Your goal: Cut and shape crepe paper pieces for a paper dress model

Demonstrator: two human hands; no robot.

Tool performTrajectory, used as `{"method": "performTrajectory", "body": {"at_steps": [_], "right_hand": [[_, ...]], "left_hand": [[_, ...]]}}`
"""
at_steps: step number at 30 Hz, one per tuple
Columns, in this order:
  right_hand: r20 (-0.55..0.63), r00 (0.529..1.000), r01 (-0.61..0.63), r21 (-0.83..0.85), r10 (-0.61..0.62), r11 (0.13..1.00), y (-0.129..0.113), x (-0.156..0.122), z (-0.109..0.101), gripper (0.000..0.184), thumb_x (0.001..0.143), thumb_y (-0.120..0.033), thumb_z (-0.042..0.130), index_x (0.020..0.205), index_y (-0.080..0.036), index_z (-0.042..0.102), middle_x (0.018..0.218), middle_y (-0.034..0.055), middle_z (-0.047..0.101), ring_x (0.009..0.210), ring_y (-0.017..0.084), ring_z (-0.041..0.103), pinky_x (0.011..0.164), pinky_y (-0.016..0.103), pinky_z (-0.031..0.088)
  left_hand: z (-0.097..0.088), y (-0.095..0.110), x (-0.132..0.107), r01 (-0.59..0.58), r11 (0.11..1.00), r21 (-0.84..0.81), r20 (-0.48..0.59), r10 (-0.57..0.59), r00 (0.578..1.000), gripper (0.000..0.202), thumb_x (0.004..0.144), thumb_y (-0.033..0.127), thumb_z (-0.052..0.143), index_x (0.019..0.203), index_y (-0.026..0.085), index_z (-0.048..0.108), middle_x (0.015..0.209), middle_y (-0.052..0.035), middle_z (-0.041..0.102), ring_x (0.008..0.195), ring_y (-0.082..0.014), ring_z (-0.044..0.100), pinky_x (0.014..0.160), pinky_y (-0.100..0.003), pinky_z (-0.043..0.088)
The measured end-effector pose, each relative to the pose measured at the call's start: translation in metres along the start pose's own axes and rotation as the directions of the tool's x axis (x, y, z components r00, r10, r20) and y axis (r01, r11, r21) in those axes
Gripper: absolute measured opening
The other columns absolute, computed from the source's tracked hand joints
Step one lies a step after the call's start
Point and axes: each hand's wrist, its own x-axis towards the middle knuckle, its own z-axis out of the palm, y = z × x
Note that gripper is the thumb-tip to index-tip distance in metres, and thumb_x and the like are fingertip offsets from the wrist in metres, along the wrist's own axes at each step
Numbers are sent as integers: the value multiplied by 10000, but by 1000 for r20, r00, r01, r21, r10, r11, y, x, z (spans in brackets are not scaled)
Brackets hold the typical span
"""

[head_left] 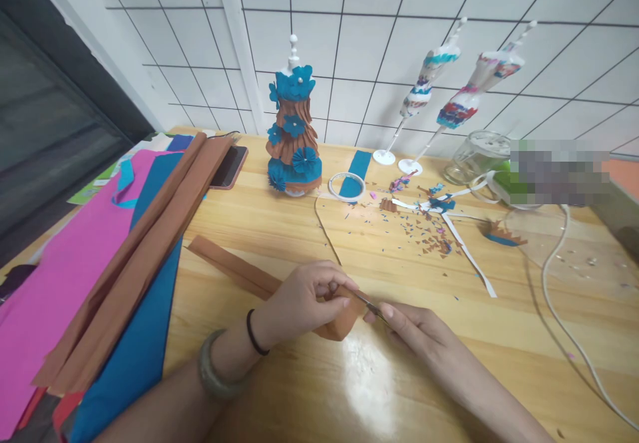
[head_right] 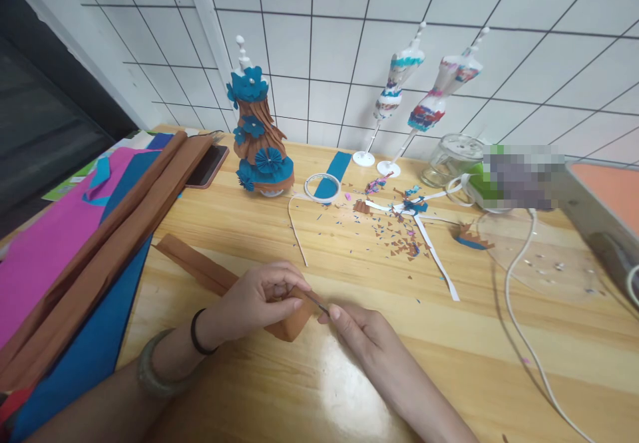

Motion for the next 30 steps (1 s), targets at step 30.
{"method": "performTrajectory", "body": {"at_steps": [30], "right_hand": [[-19,1000,19,3,-19,1000,7,2,0,433,867,-524,349,777,-192,611,630,-12,513,596,142,434,532,233,329]], "left_hand": [[0,1,1,-11,999,-30,8,11,1000,205,728,105,578,910,147,659,858,-33,564,693,-94,516,602,-201,407]]}}
